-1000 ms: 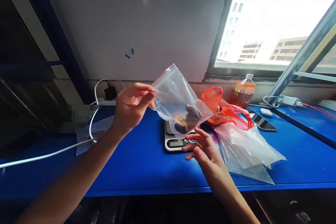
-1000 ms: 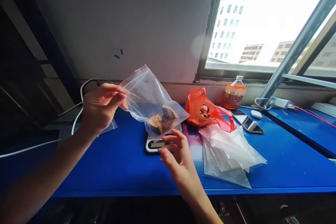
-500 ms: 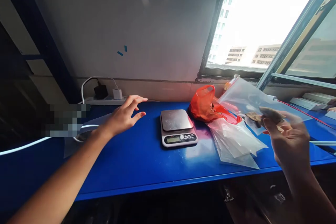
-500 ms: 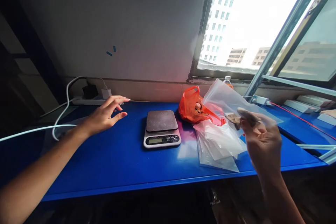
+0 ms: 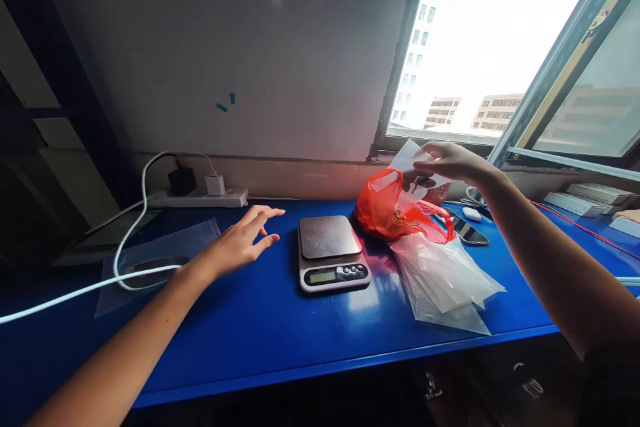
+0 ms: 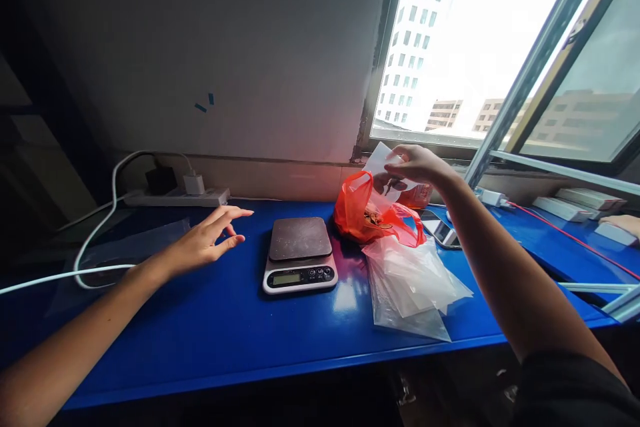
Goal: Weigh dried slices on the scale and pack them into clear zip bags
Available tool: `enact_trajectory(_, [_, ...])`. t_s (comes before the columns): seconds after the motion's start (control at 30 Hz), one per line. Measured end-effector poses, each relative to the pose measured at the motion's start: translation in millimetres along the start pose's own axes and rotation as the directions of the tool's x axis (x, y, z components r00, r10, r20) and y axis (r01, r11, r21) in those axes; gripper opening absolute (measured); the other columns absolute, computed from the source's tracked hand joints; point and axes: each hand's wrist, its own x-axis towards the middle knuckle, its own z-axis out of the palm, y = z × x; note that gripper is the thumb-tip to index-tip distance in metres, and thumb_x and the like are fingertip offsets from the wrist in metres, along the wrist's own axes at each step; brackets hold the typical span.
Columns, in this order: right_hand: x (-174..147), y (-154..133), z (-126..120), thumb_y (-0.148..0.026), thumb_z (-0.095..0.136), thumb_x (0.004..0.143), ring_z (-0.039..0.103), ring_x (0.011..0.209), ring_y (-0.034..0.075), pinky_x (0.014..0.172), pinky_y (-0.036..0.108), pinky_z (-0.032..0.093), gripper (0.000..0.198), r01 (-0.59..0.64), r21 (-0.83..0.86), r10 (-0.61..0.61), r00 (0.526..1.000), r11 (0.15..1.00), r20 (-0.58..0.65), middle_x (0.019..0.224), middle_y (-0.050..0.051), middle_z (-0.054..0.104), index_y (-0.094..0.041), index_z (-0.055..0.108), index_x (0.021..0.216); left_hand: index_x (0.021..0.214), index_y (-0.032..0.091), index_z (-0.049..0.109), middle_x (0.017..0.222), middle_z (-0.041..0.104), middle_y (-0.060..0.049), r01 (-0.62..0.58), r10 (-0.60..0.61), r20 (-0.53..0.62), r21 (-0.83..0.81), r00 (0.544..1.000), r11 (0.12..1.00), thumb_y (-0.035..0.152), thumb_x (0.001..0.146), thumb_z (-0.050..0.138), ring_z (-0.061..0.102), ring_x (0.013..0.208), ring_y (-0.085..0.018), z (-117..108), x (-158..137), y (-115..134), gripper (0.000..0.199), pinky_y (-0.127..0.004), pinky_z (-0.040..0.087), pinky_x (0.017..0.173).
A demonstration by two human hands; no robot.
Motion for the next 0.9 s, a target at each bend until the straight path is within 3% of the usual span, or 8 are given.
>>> enact_trajectory(0.13, [18, -8, 1, -0.027, 0.053, 0.084, 0.054, 0.067, 0.007, 0.066, 0.022, 0.038, 0.028, -0.012, -0.114, 0.03, 0.988, 0.993, 0.153, 0.09, 0.011, 0.066, -0.01, 0.065, 0.102, 0.132, 0.035, 0.04, 0.131, 0.042, -0.003, 0.014, -0.014, 0.001, -0.01, 1.0, 1.0, 0.048, 0.088, 0.045, 0.06, 0.089, -0.017, 0, -2, -5, 0.046, -0.03, 0.051, 0.076])
enact_trajectory(0.27, [31, -12, 1, -0.024, 0.049, 0.087, 0.055, 0.072, 0.011, 0.069, 0.024, 0.039, 0.027, -0.034, -0.247, 0.06, 0.993, 0.968, 0.099, 0.092, 0.013, 0.065, -0.011, 0.065, 0.105, 0.132, 0.036, 0.041, 0.133, 0.041, -0.003, 0.039, -0.038, 0.07, -0.012, 0.997, 0.999, 0.049, 0.088, 0.044, 0.06, 0.092, -0.018, 3, -4, -7, 0.046, -0.032, 0.05, 0.081])
enact_trajectory(0.37, [38, -15, 5, -0.022, 0.052, 0.083, 0.054, 0.084, 0.017, 0.076, 0.03, 0.038, 0.027, -0.035, -0.357, 0.049, 0.998, 0.934, 0.03, 0.102, 0.013, 0.063, -0.016, 0.066, 0.105, 0.133, 0.035, 0.042, 0.133, 0.042, -0.004, 0.04, -0.04, 0.08, 0.006, 0.996, 0.999, 0.051, 0.088, 0.044, 0.061, 0.092, -0.02, 4, -3, -7, 0.048, -0.033, 0.05, 0.08])
enact_trajectory(0.5, [42, -20, 8, -0.016, 0.061, 0.071, 0.052, 0.082, 0.016, 0.078, 0.03, 0.037, 0.026, -0.004, -0.421, 0.037, 0.997, 0.907, 0.07, 0.097, 0.006, 0.063, -0.023, 0.071, 0.094, 0.134, 0.034, 0.041, 0.133, 0.041, -0.005, 0.04, -0.038, 0.09, -0.013, 0.995, 0.999, 0.051, 0.088, 0.043, 0.06, 0.094, -0.02, 6, -1, -7, 0.05, -0.033, 0.05, 0.08])
enact_trajectory(0.67, [39, -26, -7, -0.017, 0.049, 0.079, 0.052, 0.085, 0.013, 0.073, 0.028, 0.034, 0.035, -0.102, -0.422, 0.056, 0.991, 0.901, -0.121, 0.097, 0.009, 0.062, -0.015, 0.067, 0.108, 0.134, 0.034, 0.042, 0.131, 0.043, -0.005, 0.024, -0.02, 0.111, -0.034, 0.994, 0.999, 0.051, 0.089, 0.043, 0.061, 0.088, -0.019, 9, -2, -9, 0.048, -0.036, 0.049, 0.085])
enact_trajectory(0.8, [31, -29, -21, -0.016, 0.057, 0.075, 0.053, 0.083, 0.015, 0.066, 0.029, 0.032, 0.03, -0.174, -0.38, 0.079, 0.965, 0.909, -0.251, 0.095, 0.013, 0.065, -0.014, 0.07, 0.102, 0.134, 0.035, 0.042, 0.132, 0.043, -0.004, 0.036, -0.031, 0.104, -0.046, 0.994, 0.998, 0.054, 0.09, 0.039, 0.061, 0.092, -0.02, 6, -4, -4, 0.048, -0.036, 0.048, 0.086])
enact_trajectory(0.9, [23, -31, -28, -0.022, 0.056, 0.078, 0.056, 0.095, 0.018, 0.064, 0.031, 0.03, 0.028, -0.21, -0.391, 0.064, 0.933, 0.896, -0.354, 0.098, 0.011, 0.066, -0.016, 0.071, 0.101, 0.134, 0.034, 0.042, 0.133, 0.043, -0.005, 0.074, -0.07, 0.081, -0.04, 0.994, 0.996, 0.054, 0.091, 0.038, 0.06, 0.097, -0.021, 5, -4, -2, 0.048, -0.037, 0.048, 0.088])
